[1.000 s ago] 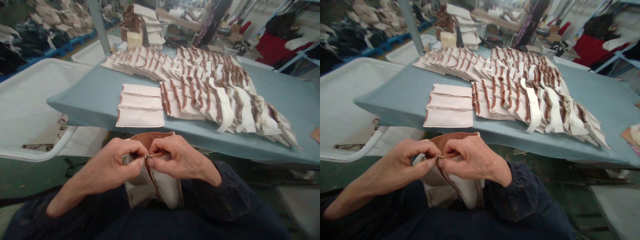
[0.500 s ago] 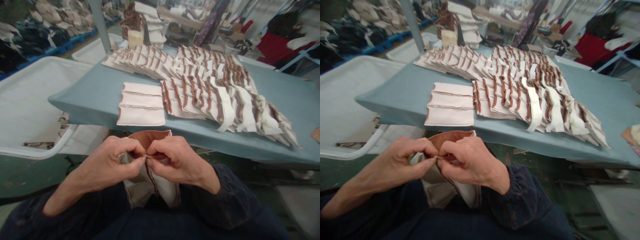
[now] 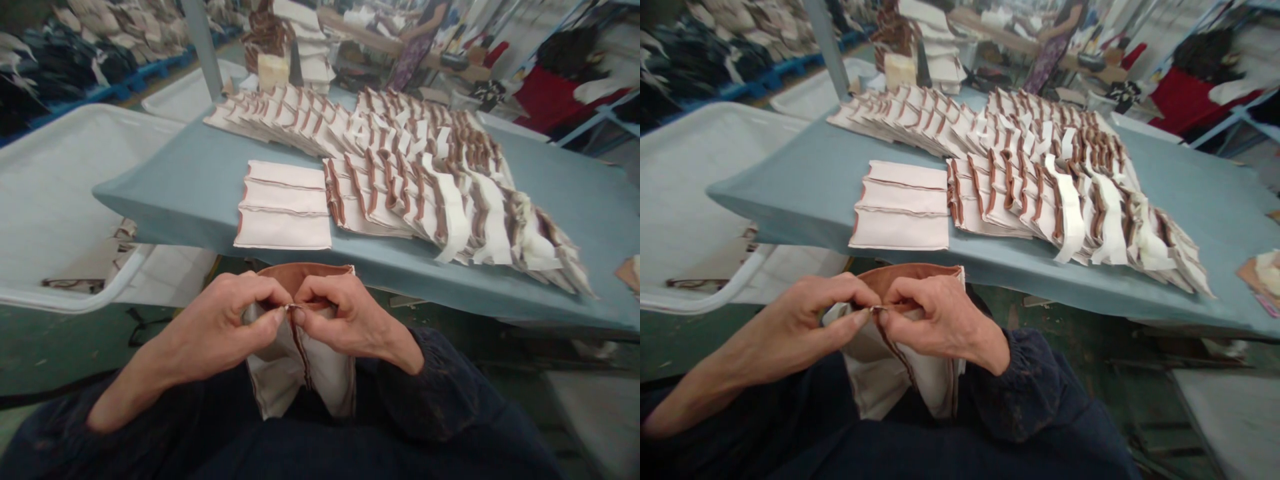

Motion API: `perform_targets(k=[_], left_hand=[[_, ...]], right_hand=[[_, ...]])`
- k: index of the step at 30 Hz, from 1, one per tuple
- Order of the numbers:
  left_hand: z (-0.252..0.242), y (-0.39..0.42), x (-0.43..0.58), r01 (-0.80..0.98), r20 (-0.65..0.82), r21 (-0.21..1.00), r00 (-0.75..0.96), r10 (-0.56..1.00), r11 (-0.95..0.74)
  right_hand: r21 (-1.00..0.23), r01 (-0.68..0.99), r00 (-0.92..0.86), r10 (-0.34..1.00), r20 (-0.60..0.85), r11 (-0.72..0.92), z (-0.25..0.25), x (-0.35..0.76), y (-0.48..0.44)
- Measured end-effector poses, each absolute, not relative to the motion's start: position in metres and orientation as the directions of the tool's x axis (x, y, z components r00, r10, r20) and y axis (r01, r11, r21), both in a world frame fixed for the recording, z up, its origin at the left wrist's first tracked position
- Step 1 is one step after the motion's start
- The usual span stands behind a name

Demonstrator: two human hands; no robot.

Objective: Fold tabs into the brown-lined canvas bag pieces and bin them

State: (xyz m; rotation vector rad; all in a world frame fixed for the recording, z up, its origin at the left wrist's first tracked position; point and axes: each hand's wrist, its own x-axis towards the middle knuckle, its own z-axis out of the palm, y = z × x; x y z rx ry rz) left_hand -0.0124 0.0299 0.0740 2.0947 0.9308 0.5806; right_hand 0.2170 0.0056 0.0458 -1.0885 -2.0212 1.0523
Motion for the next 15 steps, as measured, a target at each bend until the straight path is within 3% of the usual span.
perform_targets(k=[6, 15], left_hand=[[0.074, 0.031, -0.016, 0.453, 0.074, 0.769, 0.639, 0.766, -0.452], [0.07, 0.032, -0.028, 0.377, 0.147, 0.752, 0.704, 0.695, -0.541]], right_hand=[[-0.829, 0.391, -0.485, 0.855, 0.183, 0.399, 0.044, 0.214, 0.004], [-0.912, 0.286, -0.515, 0.85, 0.113, 0.295, 0.042, 0.216, 0.007]])
